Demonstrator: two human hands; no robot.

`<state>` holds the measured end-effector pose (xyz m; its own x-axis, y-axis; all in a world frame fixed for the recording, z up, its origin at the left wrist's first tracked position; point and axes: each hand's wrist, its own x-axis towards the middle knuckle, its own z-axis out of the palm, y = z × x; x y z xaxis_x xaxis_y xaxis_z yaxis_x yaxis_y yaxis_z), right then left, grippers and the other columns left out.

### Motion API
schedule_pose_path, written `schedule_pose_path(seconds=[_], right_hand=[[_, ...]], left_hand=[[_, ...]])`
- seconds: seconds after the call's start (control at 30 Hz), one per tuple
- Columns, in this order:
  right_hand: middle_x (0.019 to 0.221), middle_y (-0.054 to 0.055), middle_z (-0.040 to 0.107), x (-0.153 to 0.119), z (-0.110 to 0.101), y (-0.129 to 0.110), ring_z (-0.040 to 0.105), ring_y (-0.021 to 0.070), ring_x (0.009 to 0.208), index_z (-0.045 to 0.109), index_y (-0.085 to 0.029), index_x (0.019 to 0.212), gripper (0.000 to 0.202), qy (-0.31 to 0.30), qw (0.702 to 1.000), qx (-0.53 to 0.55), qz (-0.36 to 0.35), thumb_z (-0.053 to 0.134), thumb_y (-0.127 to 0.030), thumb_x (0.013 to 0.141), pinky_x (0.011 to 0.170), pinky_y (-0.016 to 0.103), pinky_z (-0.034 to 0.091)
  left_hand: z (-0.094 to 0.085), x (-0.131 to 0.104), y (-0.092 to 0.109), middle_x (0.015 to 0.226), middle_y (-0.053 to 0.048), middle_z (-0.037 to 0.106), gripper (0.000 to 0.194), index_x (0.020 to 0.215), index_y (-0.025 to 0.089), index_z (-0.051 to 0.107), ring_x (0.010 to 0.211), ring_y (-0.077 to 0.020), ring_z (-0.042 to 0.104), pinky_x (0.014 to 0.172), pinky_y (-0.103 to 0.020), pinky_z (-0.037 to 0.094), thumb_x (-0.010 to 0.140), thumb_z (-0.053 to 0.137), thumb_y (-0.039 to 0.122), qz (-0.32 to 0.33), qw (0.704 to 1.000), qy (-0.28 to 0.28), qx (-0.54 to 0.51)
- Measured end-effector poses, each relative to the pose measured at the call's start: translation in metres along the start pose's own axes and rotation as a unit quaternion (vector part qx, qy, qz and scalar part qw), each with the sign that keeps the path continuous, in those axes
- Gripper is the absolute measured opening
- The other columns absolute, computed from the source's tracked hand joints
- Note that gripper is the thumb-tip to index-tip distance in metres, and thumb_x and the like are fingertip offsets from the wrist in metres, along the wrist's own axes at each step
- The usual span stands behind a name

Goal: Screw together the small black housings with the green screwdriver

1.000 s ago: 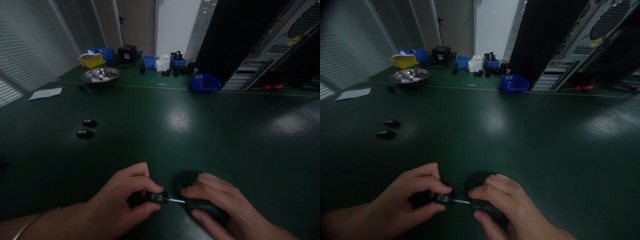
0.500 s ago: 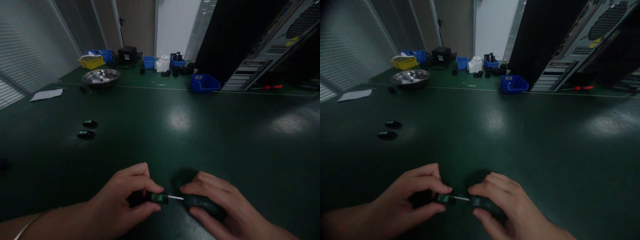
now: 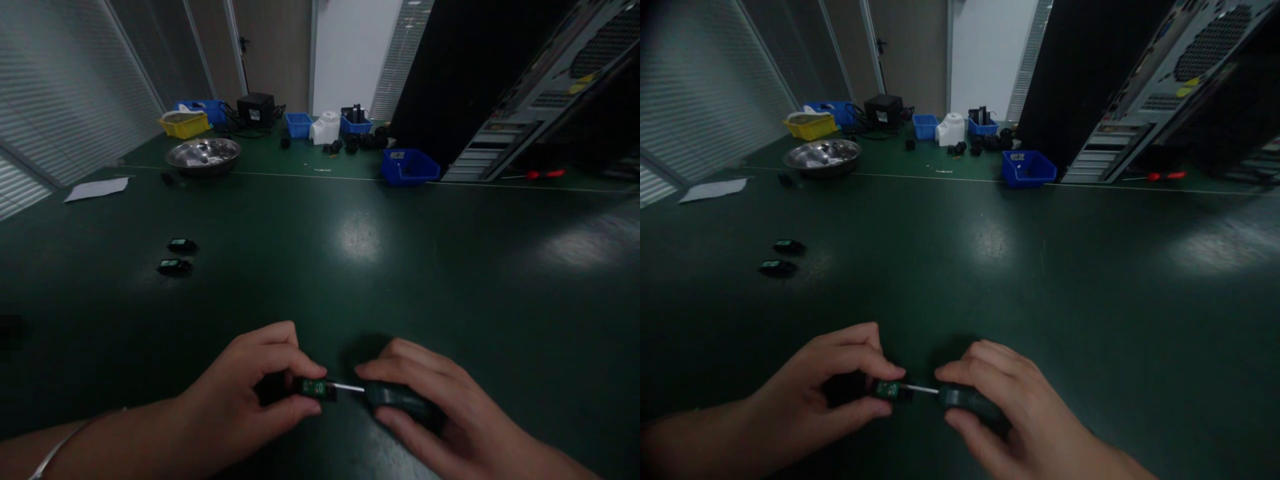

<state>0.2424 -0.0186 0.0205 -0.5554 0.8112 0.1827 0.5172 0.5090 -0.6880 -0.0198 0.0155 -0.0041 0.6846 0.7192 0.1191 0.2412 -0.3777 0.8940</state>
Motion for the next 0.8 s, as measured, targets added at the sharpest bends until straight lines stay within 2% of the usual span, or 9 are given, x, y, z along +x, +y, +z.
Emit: schedule_pose_path(seconds=[0.2, 0.37, 0.5, 0.8], right_hand=[[0.1, 0.006, 0.07, -0.012, 0.005, 0.0, 0.068, 0.0192, 0.095, 0.059, -0.023, 0.118, 0.032, 0.023, 0.999, -0.022, 0.001, 0.062, -0.018, 0.087, 0.08, 0.027, 0.057], [0.105, 0.005, 0.07, -0.018, 0.009, -0.001, 0.067, 0.0204, 0.098, 0.06, -0.025, 0.119, 0.029, 0.034, 0.999, -0.018, 0.033, 0.06, -0.023, 0.09, 0.07, 0.027, 0.057], [0.107, 0.005, 0.069, -0.018, 0.009, 0.0, 0.065, 0.0214, 0.103, 0.061, -0.025, 0.118, 0.026, 0.046, 0.997, -0.014, 0.052, 0.058, -0.025, 0.092, 0.073, 0.028, 0.056], [0.106, 0.006, 0.068, -0.018, 0.008, -0.003, 0.064, 0.0201, 0.099, 0.063, -0.023, 0.117, 0.025, 0.037, 0.997, 0.024, 0.067, 0.055, -0.029, 0.094, 0.084, 0.032, 0.053]], left_hand=[[0.005, -0.009, 0.009, 0.082, -0.001, 0.057, 0.022, 0.103, 0.021, 0.069, 0.072, -0.013, 0.057, 0.063, -0.024, 0.044, 0.082, 0.069, 0.015, -0.01, 1.0, 0.002, -0.002], [0.007, -0.013, 0.016, 0.082, -0.002, 0.057, 0.021, 0.102, 0.018, 0.069, 0.072, -0.0129, 0.057, 0.063, -0.024, 0.045, 0.081, 0.069, 0.015, 0.004, 1.0, 0.024, 0.011], [0.007, -0.015, 0.02, 0.083, -0.002, 0.057, 0.021, 0.102, 0.018, 0.069, 0.073, -0.0126, 0.057, 0.064, -0.024, 0.045, 0.082, 0.068, 0.014, 0.004, 0.999, 0.027, 0.026], [0.006, -0.015, 0.021, 0.085, -0.001, 0.057, 0.02, 0.103, 0.019, 0.069, 0.075, -0.0129, 0.057, 0.067, -0.025, 0.046, 0.083, 0.068, 0.017, -0.009, 0.998, 0.027, 0.052]])
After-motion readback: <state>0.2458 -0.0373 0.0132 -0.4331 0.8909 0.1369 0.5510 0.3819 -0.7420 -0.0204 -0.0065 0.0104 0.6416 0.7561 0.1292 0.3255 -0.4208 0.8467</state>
